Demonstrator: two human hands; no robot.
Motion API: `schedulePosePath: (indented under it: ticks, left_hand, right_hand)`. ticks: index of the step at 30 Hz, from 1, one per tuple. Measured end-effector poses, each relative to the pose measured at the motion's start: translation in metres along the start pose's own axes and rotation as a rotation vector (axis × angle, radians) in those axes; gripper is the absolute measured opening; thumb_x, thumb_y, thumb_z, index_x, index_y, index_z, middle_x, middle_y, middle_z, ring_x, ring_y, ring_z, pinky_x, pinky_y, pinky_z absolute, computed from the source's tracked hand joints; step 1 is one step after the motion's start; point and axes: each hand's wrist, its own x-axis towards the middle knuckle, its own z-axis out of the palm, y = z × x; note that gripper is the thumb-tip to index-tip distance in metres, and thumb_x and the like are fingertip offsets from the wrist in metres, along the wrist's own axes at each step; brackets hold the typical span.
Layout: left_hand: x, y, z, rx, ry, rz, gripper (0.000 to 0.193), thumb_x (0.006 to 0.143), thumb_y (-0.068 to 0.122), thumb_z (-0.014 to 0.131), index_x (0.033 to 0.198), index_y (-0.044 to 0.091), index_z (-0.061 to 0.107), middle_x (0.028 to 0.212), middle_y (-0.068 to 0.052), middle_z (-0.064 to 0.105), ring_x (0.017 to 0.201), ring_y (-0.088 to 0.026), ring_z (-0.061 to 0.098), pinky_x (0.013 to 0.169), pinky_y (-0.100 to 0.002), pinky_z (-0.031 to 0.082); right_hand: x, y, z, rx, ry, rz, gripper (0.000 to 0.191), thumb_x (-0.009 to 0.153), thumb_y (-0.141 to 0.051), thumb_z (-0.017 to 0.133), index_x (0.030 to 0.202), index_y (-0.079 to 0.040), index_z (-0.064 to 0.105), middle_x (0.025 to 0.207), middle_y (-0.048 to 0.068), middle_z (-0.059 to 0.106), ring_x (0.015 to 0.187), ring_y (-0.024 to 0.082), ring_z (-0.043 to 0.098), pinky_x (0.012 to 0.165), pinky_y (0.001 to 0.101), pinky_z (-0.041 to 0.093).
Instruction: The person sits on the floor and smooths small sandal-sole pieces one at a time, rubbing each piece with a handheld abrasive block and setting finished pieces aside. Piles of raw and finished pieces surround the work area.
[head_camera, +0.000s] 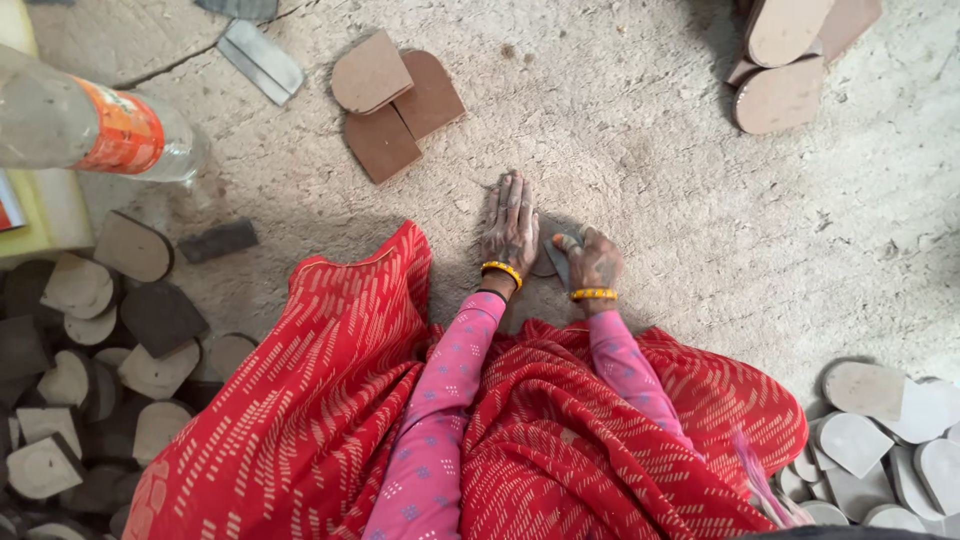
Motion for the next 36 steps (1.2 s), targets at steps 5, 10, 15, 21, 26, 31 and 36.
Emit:
schedulePosePath:
  ticks: [5, 10, 15, 21, 26, 31, 36]
  left_hand:
    - [0.004, -0.008, 0.013, 0.002, 0.002, 0.013, 0.06, 0.103, 0.019, 0.051, 0.157, 0.001, 0.034, 0.167, -0.016, 0.029, 0.157, -0.033, 0.026, 0.129, -0.05, 0.023]
    - [0.012, -0.014, 0.018, -0.023, 0.045, 0.048, 0.061, 0.097, 0.013, 0.049, 0.156, 0.001, 0.036, 0.167, -0.016, 0.031, 0.158, -0.034, 0.026, 0.131, -0.05, 0.022]
    - [0.008, -0.016, 0.01, -0.02, 0.094, -0.059, 0.057, 0.098, 0.013, 0.051, 0.152, 0.003, 0.04, 0.165, -0.016, 0.033, 0.157, -0.035, 0.025, 0.129, -0.055, 0.018]
    - [0.003, -0.015, 0.003, 0.02, 0.097, -0.123, 0.057, 0.098, 0.018, 0.055, 0.15, 0.001, 0.042, 0.161, -0.02, 0.034, 0.154, -0.038, 0.026, 0.125, -0.064, 0.014]
    - [0.008, -0.014, -0.003, 0.048, 0.072, -0.129, 0.043, 0.1, 0.013, 0.054, 0.142, 0.01, 0.049, 0.162, -0.015, 0.038, 0.157, -0.034, 0.029, 0.129, -0.062, 0.016]
    - [0.01, -0.014, -0.003, 0.007, 0.133, -0.107, 0.044, 0.098, 0.013, 0.055, 0.141, 0.006, 0.05, 0.16, -0.018, 0.038, 0.155, -0.037, 0.029, 0.126, -0.064, 0.016]
    - [0.004, -0.014, 0.005, 0.051, 0.073, -0.145, 0.042, 0.097, 0.016, 0.056, 0.139, 0.009, 0.051, 0.162, -0.017, 0.038, 0.156, -0.035, 0.027, 0.128, -0.063, 0.015]
  right_hand:
    - [0.032, -0.022, 0.005, 0.026, -0.094, -0.042, 0.038, 0.082, -0.05, 0.078, 0.091, -0.014, 0.079, 0.082, 0.017, 0.073, 0.076, 0.036, 0.071, 0.067, 0.0493, 0.052]
    - [0.054, -0.028, 0.004, -0.054, -0.116, -0.049, 0.049, 0.08, -0.06, 0.078, 0.088, -0.012, 0.074, 0.085, 0.019, 0.072, 0.081, 0.038, 0.07, 0.07, 0.0506, 0.053]
    - [0.027, 0.011, -0.003, -0.019, -0.135, 0.001, 0.049, 0.08, -0.058, 0.079, 0.082, -0.01, 0.072, 0.083, 0.019, 0.072, 0.079, 0.038, 0.068, 0.07, 0.0509, 0.052]
    - [0.017, 0.008, 0.002, -0.009, -0.079, 0.082, 0.039, 0.082, -0.051, 0.079, 0.087, -0.012, 0.077, 0.08, 0.017, 0.073, 0.074, 0.034, 0.07, 0.07, 0.0481, 0.053]
    - [0.055, -0.032, 0.002, -0.071, -0.247, 0.224, 0.045, 0.083, -0.055, 0.075, 0.095, -0.012, 0.076, 0.085, 0.014, 0.075, 0.074, 0.032, 0.073, 0.066, 0.0478, 0.057]
    - [0.034, -0.003, -0.011, 0.087, -0.125, -0.043, 0.044, 0.081, -0.052, 0.081, 0.092, -0.009, 0.078, 0.085, 0.019, 0.074, 0.077, 0.037, 0.07, 0.069, 0.0492, 0.053]
    - [0.004, 0.017, -0.008, -0.073, -0.068, 0.003, 0.048, 0.082, -0.055, 0.081, 0.083, -0.007, 0.077, 0.081, 0.019, 0.072, 0.077, 0.039, 0.069, 0.07, 0.0502, 0.053]
